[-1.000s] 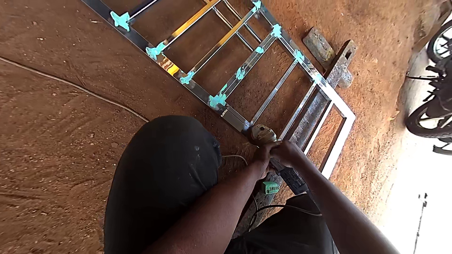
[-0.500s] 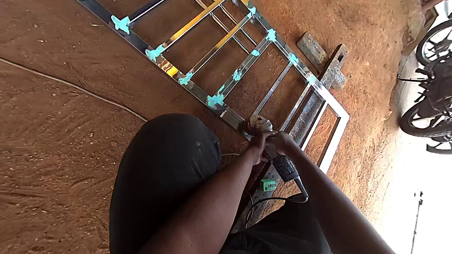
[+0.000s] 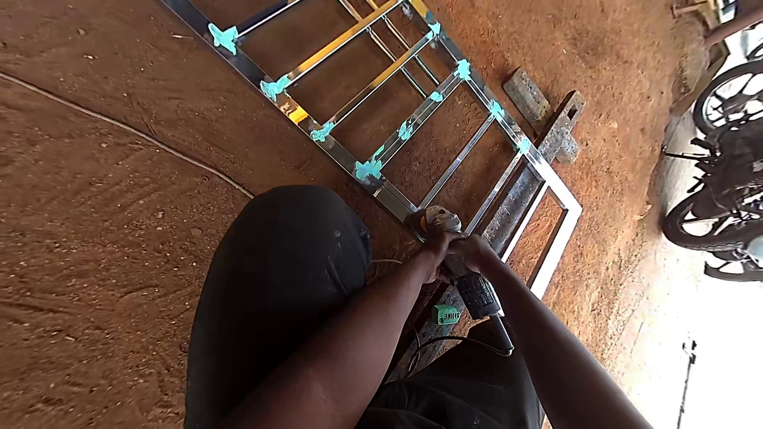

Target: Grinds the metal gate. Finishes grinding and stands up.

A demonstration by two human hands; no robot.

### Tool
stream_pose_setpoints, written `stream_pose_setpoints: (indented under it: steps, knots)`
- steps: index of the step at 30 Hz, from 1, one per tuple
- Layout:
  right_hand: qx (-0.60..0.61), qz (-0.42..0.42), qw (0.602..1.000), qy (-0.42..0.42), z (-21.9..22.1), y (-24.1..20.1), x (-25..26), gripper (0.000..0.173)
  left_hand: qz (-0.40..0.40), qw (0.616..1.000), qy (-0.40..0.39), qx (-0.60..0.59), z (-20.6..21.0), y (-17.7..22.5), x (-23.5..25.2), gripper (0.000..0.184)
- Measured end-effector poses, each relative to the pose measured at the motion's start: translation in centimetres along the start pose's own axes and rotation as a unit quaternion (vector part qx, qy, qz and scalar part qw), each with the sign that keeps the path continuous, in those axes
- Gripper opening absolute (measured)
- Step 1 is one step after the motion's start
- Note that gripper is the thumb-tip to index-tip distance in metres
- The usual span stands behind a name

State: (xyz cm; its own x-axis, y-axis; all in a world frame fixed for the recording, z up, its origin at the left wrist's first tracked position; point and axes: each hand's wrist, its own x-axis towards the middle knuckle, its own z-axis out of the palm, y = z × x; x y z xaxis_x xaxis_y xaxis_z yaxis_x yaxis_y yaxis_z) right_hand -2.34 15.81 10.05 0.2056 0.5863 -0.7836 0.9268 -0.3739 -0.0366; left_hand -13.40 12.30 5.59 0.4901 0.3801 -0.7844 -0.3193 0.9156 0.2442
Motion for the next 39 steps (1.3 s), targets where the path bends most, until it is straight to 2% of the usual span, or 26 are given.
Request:
stream_pose_setpoints:
  steps: [4, 7, 10, 12, 14, 16, 17, 19, 21, 22, 24, 26, 27, 30, 32, 34, 36, 39]
  knots:
    - [0.008, -0.003, 1.0, 0.008, -0.6, -1.3, 0.5, 0.049, 0.026, 1.0, 0.012, 0.003, -0.5, 1.0, 0.9, 0.058]
    - [0.019, 0.006, 1.0, 0.006, -0.6, -1.3, 0.3, 0.049, 0.016, 1.0, 0.006, 0.012, -0.4, 1.3, 0.6, 0.057]
    - [0.054, 0.0, 0.998, 0.016, 0.5, 1.5, -0.4, 0.048, 0.005, 0.998, 0.011, 0.056, 1.0, -0.2, 0.1, 0.059]
    - [0.104, -0.033, 0.993, 0.032, 1.0, 5.0, -0.4, 0.042, 0.046, 0.99, 0.03, 0.127, 2.7, -1.6, -0.3, 0.066]
    - [0.222, -0.063, 0.97, 0.079, 1.0, 8.1, -1.7, 0.029, 0.104, 0.974, 0.036, 0.197, 4.8, -2.5, -2.3, 0.07]
    - [0.363, -0.068, 0.917, 0.15, 0.7, 10.7, -4.1, 0.022, 0.14, 0.962, -0.018, 0.233, 7.3, -3.0, -3.5, 0.068]
    - [0.439, -0.073, 0.878, 0.175, 0.6, 12.5, -5.0, 0.023, 0.155, 0.956, -0.075, 0.236, 8.3, -3.6, -2.9, 0.063]
    - [0.613, -0.11, 0.762, 0.176, 0.8, 16.5, -5.6, 0.032, 0.187, 0.931, -0.178, 0.259, 9.9, -5.1, -2.3, 0.049]
    - [0.721, -0.159, 0.65, 0.183, 1.7, 20.1, -5.3, 0.033, 0.209, 0.899, -0.217, 0.317, 10.6, -6.8, -1.7, 0.044]
    - [0.746, -0.179, 0.612, 0.19, 2.4, 21.9, -5.0, 0.033, 0.219, 0.877, -0.197, 0.379, 10.4, -7.8, -1.1, 0.042]
    - [0.772, -0.195, 0.571, 0.198, 3.9, 25.0, -4.6, 0.037, 0.22, 0.791, -0.08, 0.566, 8.9, -10.1, 0.7, 0.043]
    - [0.783, -0.195, 0.555, 0.203, 5.0, 27.0, -4.9, 0.035, 0.161, 0.689, 0.037, 0.706, 6.9, -12.4, 1.9, 0.063]
    - [0.789, -0.195, 0.546, 0.202, 5.3, 27.6, -4.9, 0.035, 0.125, 0.653, 0.074, 0.743, 6.0, -13.5, 2.3, 0.074]
    - [0.804, -0.193, 0.529, 0.191, 5.8, 28.6, -4.5, 0.037, 0.103, 0.596, 0.132, 0.786, 3.7, -16.6, 3.6, 0.087]
    - [0.807, -0.178, 0.531, 0.191, 6.2, 28.5, -4.1, 0.035, 0.114, 0.593, 0.148, 0.783, 2.9, -18.3, 4.4, 0.081]
    - [0.813, -0.156, 0.531, 0.184, 6.8, 28.3, -3.6, 0.037, 0.126, 0.601, 0.175, 0.769, 2.4, -19.8, 5.2, 0.063]
    - [0.816, -0.136, 0.539, 0.161, 7.2, 28.2, -3.3, 0.038, 0.144, 0.621, 0.196, 0.745, 2.4, -20.7, 5.3, 0.052]
    - [0.818, -0.122, 0.549, 0.12, 7.6, 27.2, -3.8, 0.037, 0.251, 0.66, 0.248, 0.663, 2.0, -20.5, 3.9, 0.048]
